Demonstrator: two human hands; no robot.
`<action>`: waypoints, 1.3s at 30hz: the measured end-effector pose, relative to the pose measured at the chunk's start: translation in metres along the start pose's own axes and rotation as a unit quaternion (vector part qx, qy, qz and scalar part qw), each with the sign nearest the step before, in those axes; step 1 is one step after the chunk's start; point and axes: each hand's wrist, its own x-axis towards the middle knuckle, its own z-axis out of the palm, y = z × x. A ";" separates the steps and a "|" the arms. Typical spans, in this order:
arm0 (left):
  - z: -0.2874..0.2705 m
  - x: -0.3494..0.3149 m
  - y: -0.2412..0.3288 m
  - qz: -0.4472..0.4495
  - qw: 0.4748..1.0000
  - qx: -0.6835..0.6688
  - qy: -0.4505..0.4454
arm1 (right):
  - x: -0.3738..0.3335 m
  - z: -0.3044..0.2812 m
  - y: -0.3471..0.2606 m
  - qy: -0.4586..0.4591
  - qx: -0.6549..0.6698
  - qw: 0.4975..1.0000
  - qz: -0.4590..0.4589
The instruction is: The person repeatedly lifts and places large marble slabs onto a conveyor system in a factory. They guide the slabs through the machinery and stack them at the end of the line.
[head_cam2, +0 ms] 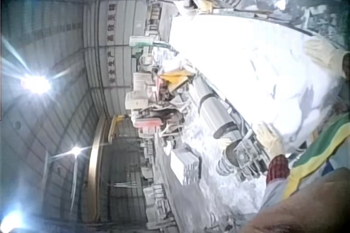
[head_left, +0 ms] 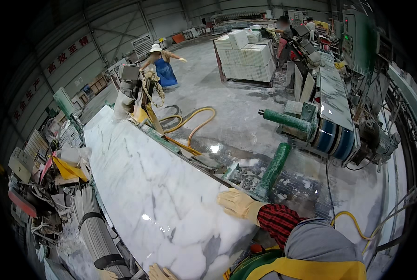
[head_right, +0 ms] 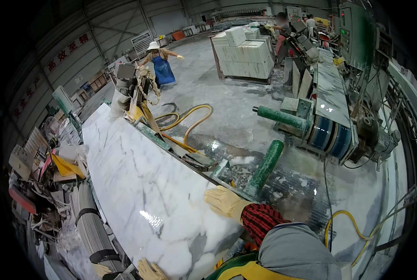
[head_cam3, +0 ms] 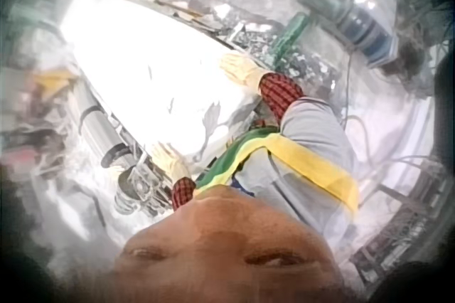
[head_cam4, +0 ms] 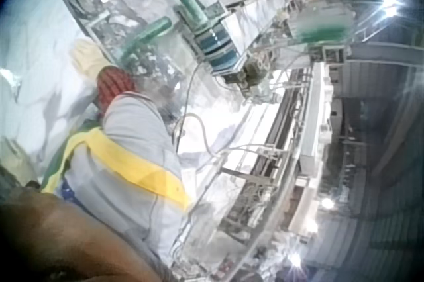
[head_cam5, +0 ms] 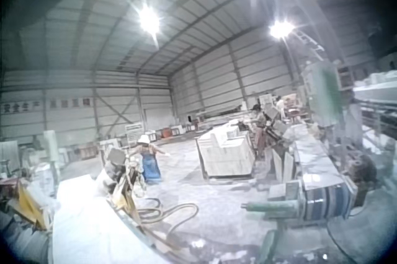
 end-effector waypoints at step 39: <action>-0.061 0.000 0.032 0.001 0.998 0.000 -0.056 | -0.008 -0.018 -0.011 0.032 0.010 0.999 -0.004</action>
